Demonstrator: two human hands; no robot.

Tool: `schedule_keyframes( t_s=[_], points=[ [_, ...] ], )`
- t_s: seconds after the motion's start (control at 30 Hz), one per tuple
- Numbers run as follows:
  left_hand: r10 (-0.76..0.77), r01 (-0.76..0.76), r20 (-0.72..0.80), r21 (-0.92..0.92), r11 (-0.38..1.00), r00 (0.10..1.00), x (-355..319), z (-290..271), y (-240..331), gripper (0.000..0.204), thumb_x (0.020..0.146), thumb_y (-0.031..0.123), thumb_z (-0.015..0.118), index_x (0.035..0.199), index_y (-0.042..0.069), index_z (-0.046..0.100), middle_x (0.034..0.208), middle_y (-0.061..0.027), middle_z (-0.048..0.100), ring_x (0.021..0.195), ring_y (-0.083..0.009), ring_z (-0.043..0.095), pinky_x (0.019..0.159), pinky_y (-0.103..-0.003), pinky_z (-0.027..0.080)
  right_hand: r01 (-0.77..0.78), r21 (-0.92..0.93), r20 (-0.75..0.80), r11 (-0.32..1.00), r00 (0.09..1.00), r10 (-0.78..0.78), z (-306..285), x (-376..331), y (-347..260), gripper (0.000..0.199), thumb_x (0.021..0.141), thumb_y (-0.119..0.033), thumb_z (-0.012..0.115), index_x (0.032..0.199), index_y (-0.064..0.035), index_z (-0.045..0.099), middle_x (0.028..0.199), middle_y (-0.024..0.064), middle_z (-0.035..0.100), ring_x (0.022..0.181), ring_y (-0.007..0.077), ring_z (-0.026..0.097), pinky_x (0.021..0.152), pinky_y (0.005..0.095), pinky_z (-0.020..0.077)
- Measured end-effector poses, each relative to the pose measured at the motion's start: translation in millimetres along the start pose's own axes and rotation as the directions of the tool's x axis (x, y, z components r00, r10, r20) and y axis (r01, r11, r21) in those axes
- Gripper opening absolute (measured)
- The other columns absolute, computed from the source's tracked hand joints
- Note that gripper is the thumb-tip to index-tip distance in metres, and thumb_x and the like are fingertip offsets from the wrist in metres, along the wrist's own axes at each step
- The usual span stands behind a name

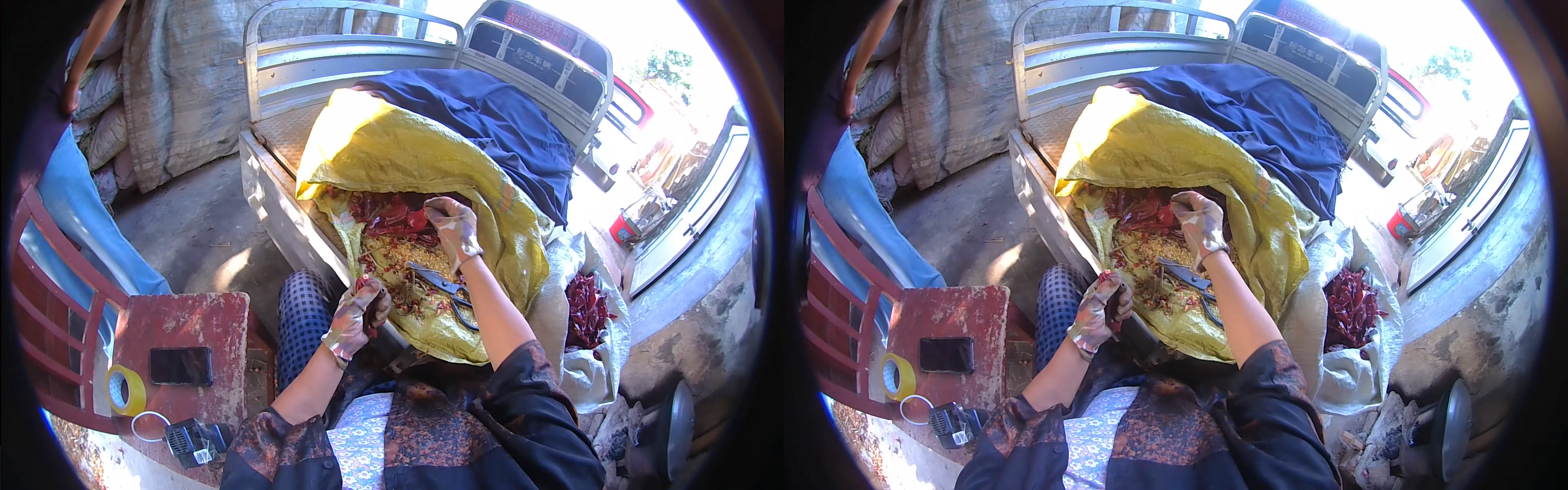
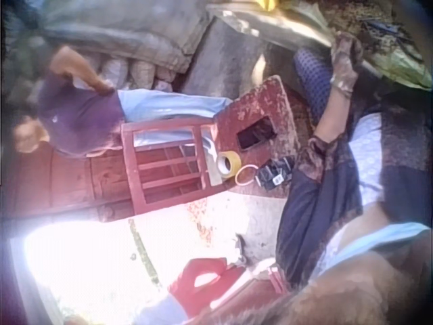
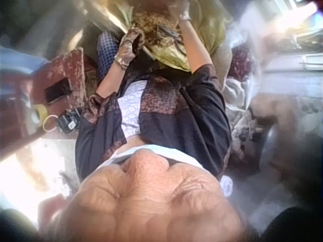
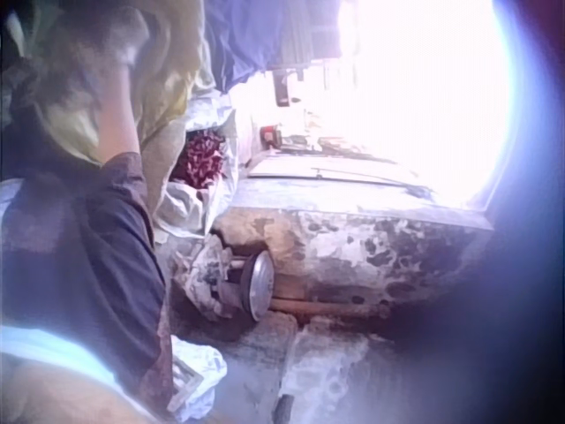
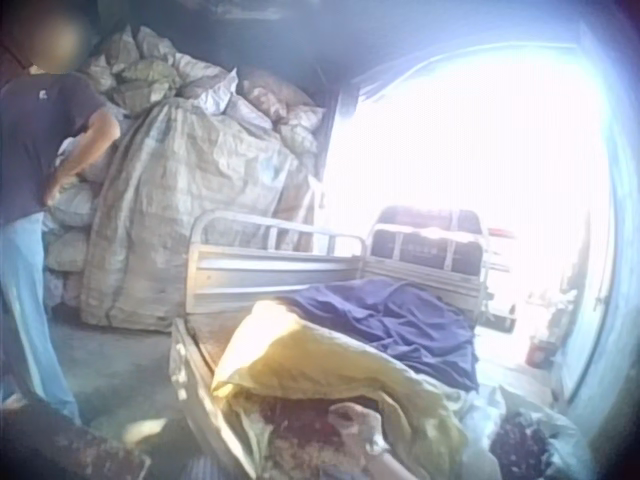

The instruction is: The person trims the stems from red chili peppers using scissors and places the peppers into a bag.

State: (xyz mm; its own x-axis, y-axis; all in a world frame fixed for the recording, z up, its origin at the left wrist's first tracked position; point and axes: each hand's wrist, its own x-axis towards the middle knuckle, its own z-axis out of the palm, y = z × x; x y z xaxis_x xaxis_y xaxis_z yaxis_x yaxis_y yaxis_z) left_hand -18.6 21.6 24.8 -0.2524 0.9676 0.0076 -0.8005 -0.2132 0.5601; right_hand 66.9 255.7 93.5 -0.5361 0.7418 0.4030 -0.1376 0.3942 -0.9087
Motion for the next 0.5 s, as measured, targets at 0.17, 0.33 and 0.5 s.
schedule_keyframes(
  t_s=[0.17, 0.33, 0.5],
  points=[
    [-0.097, 0.093, -0.071, -0.062, 0.994, 0.993, 9, 10, 1, 0.019, 0.090, 0.031, 0.057, 0.090, 0.012, 0.056, 0.083, -0.0042, 0.063, 0.066, -0.0152, 0.056, 0.053, -0.026, 0.042, -0.036, 0.238, -0.004, 0.971, 0.999, 0.038, -11, -26, -19, 0.018, 0.081, 0.008, 0.060, 0.098, 0.0027, 0.062, 0.095, 0.0075, 0.063, 0.085, 0.0122, 0.058, 0.079, 0.0241, 0.0477],
    [-0.259, 0.254, -0.005, -0.165, 0.953, 0.966, 18, 8, -3, 0.027, 0.094, 0.031, 0.049, 0.106, 0.009, 0.059, 0.095, -0.0076, 0.068, 0.074, -0.0170, 0.065, 0.056, -0.027, 0.047, -0.095, 0.136, -0.249, 0.986, 0.960, 0.127, -22, -49, -50, 0.015, 0.081, -0.001, 0.065, 0.096, -0.0012, 0.063, 0.082, 0.0062, 0.064, 0.068, 0.0101, 0.058, 0.059, 0.0217, 0.0466],
    [-0.290, 0.318, 0.140, -0.267, 0.910, 0.947, 16, 14, -12, 0.036, 0.096, 0.029, 0.044, 0.120, 0.004, 0.052, 0.105, -0.0119, 0.065, 0.090, -0.0222, 0.066, 0.062, -0.030, 0.051, -0.158, 0.480, -0.310, 0.863, 0.890, 0.336, -27, -77, -64, 0.010, 0.082, -0.008, 0.065, 0.091, -0.0034, 0.064, 0.072, 0.0044, 0.064, 0.047, 0.0059, 0.050, 0.039, 0.0183, 0.0344]
  ],
)
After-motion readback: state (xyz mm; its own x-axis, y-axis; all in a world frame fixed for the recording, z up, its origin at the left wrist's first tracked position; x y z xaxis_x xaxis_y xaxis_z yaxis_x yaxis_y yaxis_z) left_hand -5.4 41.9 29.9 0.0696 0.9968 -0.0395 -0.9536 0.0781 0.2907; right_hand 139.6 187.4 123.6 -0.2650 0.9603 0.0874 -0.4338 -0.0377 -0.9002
